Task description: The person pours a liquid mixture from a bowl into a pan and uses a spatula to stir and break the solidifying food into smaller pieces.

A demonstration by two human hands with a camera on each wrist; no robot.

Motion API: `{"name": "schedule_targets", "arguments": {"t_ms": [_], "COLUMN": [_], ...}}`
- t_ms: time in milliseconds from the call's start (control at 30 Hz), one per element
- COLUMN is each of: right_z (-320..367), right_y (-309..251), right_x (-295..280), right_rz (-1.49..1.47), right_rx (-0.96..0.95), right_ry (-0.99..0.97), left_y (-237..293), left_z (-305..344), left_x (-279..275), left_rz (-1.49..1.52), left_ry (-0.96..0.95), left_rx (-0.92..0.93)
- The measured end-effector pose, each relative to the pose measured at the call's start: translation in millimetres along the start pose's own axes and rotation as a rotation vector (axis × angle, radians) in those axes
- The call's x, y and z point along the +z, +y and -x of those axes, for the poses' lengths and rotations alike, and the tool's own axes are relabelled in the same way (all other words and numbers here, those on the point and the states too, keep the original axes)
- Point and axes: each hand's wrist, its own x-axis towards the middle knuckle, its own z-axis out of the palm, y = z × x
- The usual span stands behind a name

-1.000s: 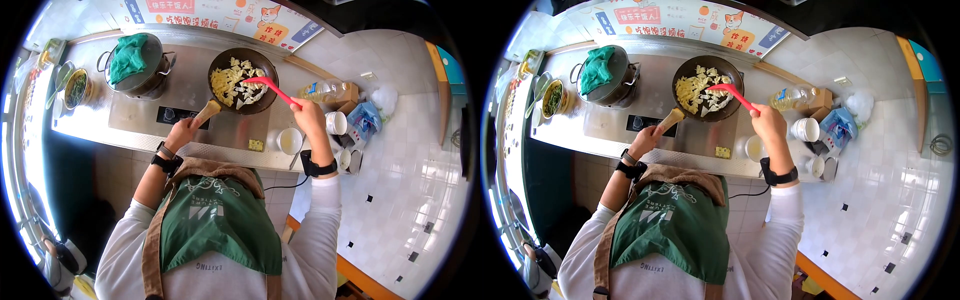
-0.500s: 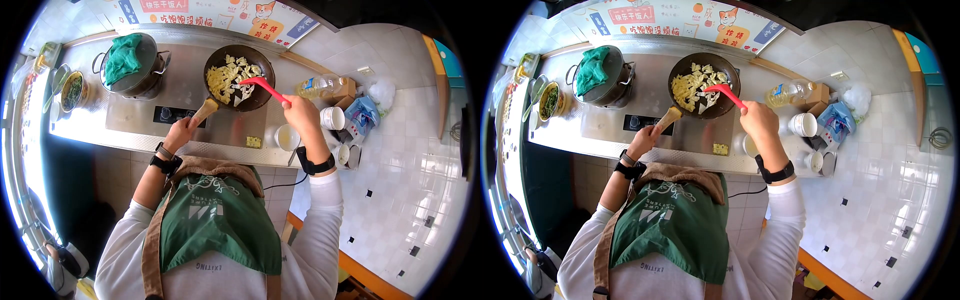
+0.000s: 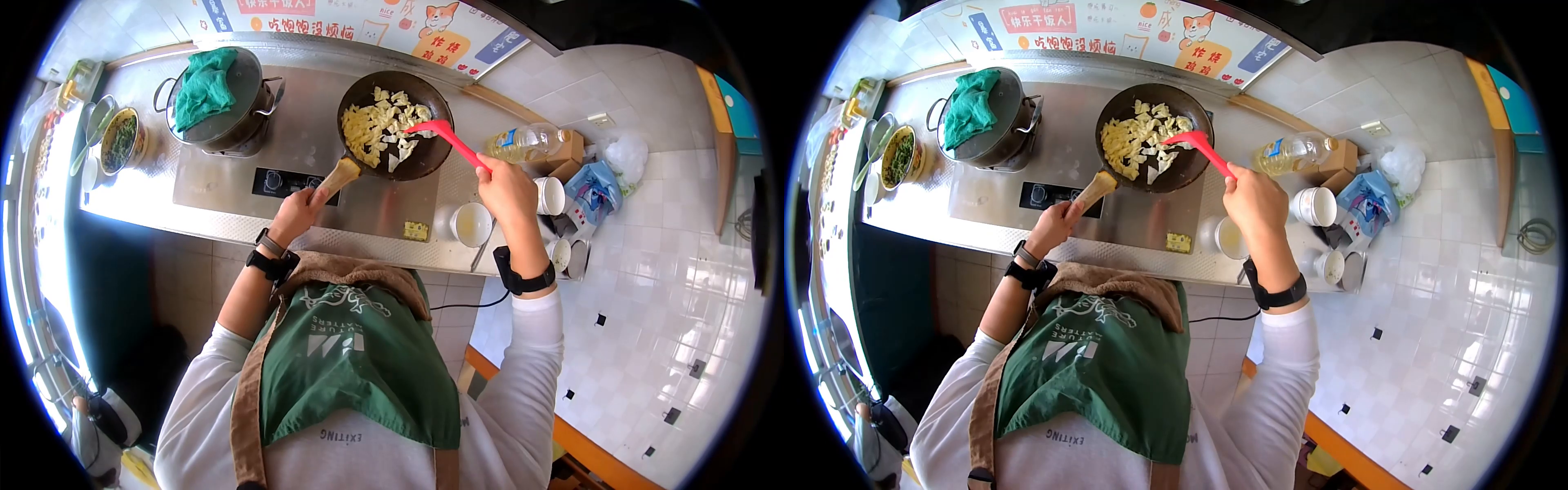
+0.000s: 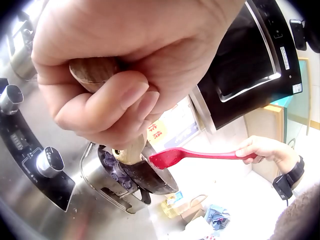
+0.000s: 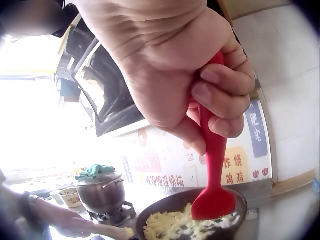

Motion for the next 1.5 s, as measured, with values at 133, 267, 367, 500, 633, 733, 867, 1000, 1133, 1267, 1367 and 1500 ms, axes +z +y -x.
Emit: {"name": "schedule_targets", "arguments": {"t_ms": [133, 267, 367, 500, 633, 733, 867, 1000, 1133, 1267, 1367, 1500], "right_z": [-13.2, -17.1, -20.2, -12.5, -5.4, -3.0, 21.5, 39.8, 36.7, 30.2, 24.5, 2.8], "right_y": [8.1, 21.7, 26.6, 18.6, 12.4, 19.5, 18.9, 5.9, -4.7, -8.4, -20.5, -20.7], "right_x": [20.8, -2.2, 13.8, 6.1, -7.8, 16.8, 2.8, 12.6, 37.2, 33.7, 55.1, 49.9], "right_rz": [0.028, -0.133, -0.105, -0.116, -0.157, -0.067, -0.014, 0.011, 0.112, 0.101, 0.080, 0.066], "right_rx": [-0.001, 0.043, 0.045, -0.025, 0.018, -0.065, -0.078, -0.128, -0.257, -0.245, -0.272, -0.316], "right_ry": [-0.039, -0.087, -0.094, -0.138, -0.091, -0.094, -0.112, -0.093, 0.086, 0.113, 0.100, 0.203], "left_y": [1.8, -0.3, 2.2, 1.9, 0.4, 2.1, 6.8, 10.4, 11.3, 14.3, 10.2, 11.3], "left_z": [-1.1, -1.8, -0.9, -1.5, -0.6, -0.7, 1.6, 3.2, 2.6, 5.0, 2.6, 3.9], "left_x": [-0.3, 1.2, 0.0, -0.8, 0.7, -0.9, -1.9, -2.7, -2.9, -4.0, -1.2, -0.6], "left_rz": [0.013, 0.015, 0.012, 0.009, 0.000, -0.005, 0.010, -0.018, 0.002, 0.022, -0.012, -0.035], "left_ry": [-0.012, -0.017, -0.006, -0.025, 0.000, -0.016, -0.022, -0.015, -0.031, -0.029, -0.022, 0.008], "left_rx": [-0.027, -0.028, -0.022, -0.037, 0.004, -0.016, -0.044, -0.064, -0.062, -0.092, -0.092, -0.059]}}
